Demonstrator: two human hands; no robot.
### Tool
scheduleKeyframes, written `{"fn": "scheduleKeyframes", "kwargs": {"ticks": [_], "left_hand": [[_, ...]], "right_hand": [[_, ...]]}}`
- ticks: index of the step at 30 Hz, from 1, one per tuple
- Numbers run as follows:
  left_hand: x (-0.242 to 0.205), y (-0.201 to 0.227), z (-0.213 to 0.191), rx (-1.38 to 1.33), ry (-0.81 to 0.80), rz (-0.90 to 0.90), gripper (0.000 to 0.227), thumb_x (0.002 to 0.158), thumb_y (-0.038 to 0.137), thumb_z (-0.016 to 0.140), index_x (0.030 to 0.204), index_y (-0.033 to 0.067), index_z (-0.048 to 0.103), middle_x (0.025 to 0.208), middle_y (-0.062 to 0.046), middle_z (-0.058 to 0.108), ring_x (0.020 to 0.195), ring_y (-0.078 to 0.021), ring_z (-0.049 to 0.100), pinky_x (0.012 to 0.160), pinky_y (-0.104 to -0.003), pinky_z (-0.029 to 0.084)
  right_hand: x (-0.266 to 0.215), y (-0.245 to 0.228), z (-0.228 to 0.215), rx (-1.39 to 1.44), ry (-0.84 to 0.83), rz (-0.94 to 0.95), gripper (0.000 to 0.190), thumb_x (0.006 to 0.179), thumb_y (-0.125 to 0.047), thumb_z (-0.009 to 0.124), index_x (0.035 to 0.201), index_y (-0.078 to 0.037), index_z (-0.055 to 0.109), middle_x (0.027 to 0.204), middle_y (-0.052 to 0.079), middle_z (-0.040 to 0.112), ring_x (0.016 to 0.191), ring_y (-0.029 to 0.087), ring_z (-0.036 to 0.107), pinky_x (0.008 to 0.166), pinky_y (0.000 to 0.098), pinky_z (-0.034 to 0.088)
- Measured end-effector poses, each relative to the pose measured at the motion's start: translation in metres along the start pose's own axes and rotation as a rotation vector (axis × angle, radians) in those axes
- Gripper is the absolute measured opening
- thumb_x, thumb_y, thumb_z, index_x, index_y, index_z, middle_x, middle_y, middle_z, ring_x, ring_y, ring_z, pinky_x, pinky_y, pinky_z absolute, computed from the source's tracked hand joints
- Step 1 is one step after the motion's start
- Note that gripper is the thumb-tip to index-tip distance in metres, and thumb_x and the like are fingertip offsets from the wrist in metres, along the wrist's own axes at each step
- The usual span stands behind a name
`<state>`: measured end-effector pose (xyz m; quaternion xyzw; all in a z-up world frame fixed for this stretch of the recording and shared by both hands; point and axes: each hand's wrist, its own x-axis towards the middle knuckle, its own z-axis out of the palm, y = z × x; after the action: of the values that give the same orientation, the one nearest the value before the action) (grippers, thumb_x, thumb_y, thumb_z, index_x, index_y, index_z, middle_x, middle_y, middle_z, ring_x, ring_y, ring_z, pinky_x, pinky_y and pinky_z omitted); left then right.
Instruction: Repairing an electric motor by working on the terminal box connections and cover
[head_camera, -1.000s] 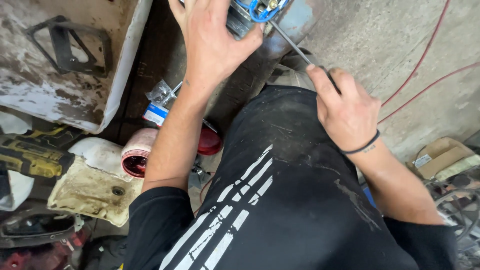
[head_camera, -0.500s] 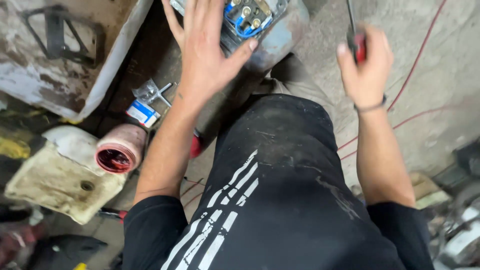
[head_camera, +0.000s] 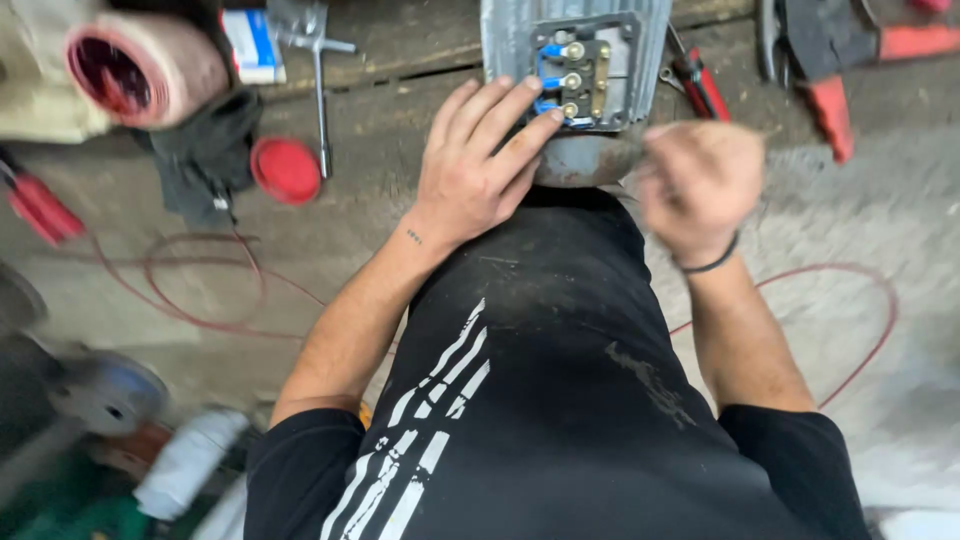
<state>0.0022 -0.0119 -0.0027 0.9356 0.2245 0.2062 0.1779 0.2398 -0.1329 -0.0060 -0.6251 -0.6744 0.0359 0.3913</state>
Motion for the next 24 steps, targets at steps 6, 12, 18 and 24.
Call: {"fn": "scheduleKeyframes", "kwargs": {"ticks": [6, 12, 18, 24], "left_hand": [[0.007, 0.017, 0.01, -0.097, 0.097, -0.144, 0.028, 0.109, 0.029, 0.059, 0.124, 0.0081, 0.07, 0.138, -0.015, 0.061, 0.127, -0.037, 0.062, 0.109, -0.053, 0.048], [0.025, 0.022, 0.014, -0.217, 0.21, -0.282, 0.016, 0.102, 0.023, 0.063, 0.105, 0.0087, 0.069, 0.123, -0.012, 0.062, 0.112, -0.0347, 0.063, 0.104, -0.053, 0.047], [0.032, 0.019, 0.017, -0.231, 0.196, -0.301, 0.013, 0.097, 0.024, 0.066, 0.095, 0.0104, 0.066, 0.113, -0.008, 0.06, 0.103, -0.03, 0.062, 0.106, -0.055, 0.041], [0.029, 0.015, 0.024, -0.179, 0.143, -0.257, 0.017, 0.101, 0.026, 0.063, 0.1, 0.0093, 0.064, 0.115, -0.009, 0.059, 0.101, -0.0322, 0.062, 0.109, -0.054, 0.038]], "right_hand": [[0.009, -0.011, 0.008, -0.147, -0.132, -0.23, 0.017, 0.105, -0.016, 0.07, 0.118, -0.007, 0.076, 0.114, 0.011, 0.072, 0.096, 0.03, 0.065, 0.08, 0.0435, 0.05], [0.011, -0.01, 0.005, -0.133, -0.185, -0.242, 0.023, 0.105, -0.013, 0.065, 0.123, 0.0, 0.074, 0.122, 0.014, 0.071, 0.098, 0.033, 0.066, 0.085, 0.0464, 0.055], [0.007, -0.023, 0.003, -0.263, -0.26, -0.197, 0.026, 0.109, -0.02, 0.061, 0.127, -0.004, 0.073, 0.126, 0.014, 0.067, 0.105, 0.032, 0.064, 0.083, 0.0445, 0.054], [-0.007, -0.033, 0.007, -0.371, -0.306, -0.113, 0.036, 0.113, -0.03, 0.056, 0.134, -0.004, 0.071, 0.135, 0.014, 0.063, 0.114, 0.034, 0.064, 0.088, 0.046, 0.055]]}}
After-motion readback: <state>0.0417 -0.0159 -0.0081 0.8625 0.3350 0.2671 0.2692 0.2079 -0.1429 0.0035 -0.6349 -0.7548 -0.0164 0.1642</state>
